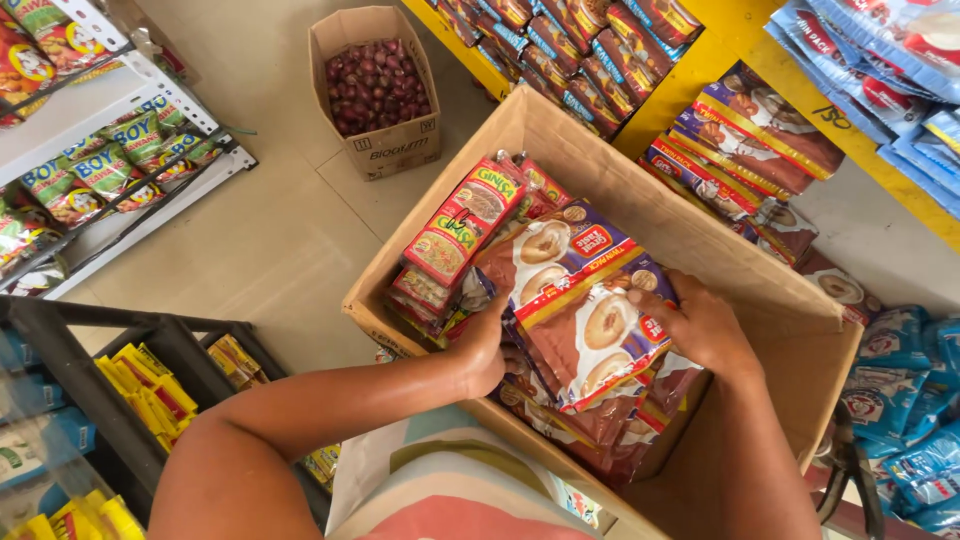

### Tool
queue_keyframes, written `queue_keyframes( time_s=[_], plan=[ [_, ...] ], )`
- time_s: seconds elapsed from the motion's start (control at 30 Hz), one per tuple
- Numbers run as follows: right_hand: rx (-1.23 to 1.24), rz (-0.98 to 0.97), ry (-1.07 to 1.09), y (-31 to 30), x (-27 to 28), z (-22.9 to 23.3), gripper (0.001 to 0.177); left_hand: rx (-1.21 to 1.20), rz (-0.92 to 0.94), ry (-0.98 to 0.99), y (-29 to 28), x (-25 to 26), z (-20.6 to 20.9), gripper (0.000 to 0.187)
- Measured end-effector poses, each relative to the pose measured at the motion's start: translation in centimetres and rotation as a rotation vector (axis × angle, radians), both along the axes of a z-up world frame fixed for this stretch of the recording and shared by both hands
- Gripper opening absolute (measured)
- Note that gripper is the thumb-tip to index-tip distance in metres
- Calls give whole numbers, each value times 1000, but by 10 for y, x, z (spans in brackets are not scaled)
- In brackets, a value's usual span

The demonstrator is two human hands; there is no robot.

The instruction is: Cleaning and organizing packets of instant coffee and noodles inside a cardboard box.

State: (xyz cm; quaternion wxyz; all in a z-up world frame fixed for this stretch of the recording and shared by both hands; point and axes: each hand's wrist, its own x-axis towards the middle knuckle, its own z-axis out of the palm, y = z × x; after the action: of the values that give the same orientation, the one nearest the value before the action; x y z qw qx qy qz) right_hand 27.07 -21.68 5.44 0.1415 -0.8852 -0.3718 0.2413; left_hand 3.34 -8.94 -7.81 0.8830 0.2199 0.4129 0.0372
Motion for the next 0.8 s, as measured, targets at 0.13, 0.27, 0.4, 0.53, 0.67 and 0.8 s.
queue_keyframes(
  time_s=[0.13, 0.27, 0.4, 0.53, 0.67, 0.8],
  plan=[
    [154, 16, 229, -3, 6, -14, 68, -147, 212, -19, 10, -2, 48, 73],
    [260, 40, 333, -25, 17, -40, 85, 147, 185, -351, 9, 3, 36, 65],
    [396, 12, 560, -28, -5, -11, 96, 44, 109, -325, 23, 7, 90, 60],
    [674, -120, 814, -40, -10, -20, 107, 476, 191, -517, 39, 15, 136, 69],
    [969, -229, 1096, -68, 25, -70, 110, 1037, 59, -495, 56, 32, 132, 73],
    [1154, -122, 1220, -77, 18, -77, 113, 1208, -147, -767, 55, 57, 158, 87]
  ],
)
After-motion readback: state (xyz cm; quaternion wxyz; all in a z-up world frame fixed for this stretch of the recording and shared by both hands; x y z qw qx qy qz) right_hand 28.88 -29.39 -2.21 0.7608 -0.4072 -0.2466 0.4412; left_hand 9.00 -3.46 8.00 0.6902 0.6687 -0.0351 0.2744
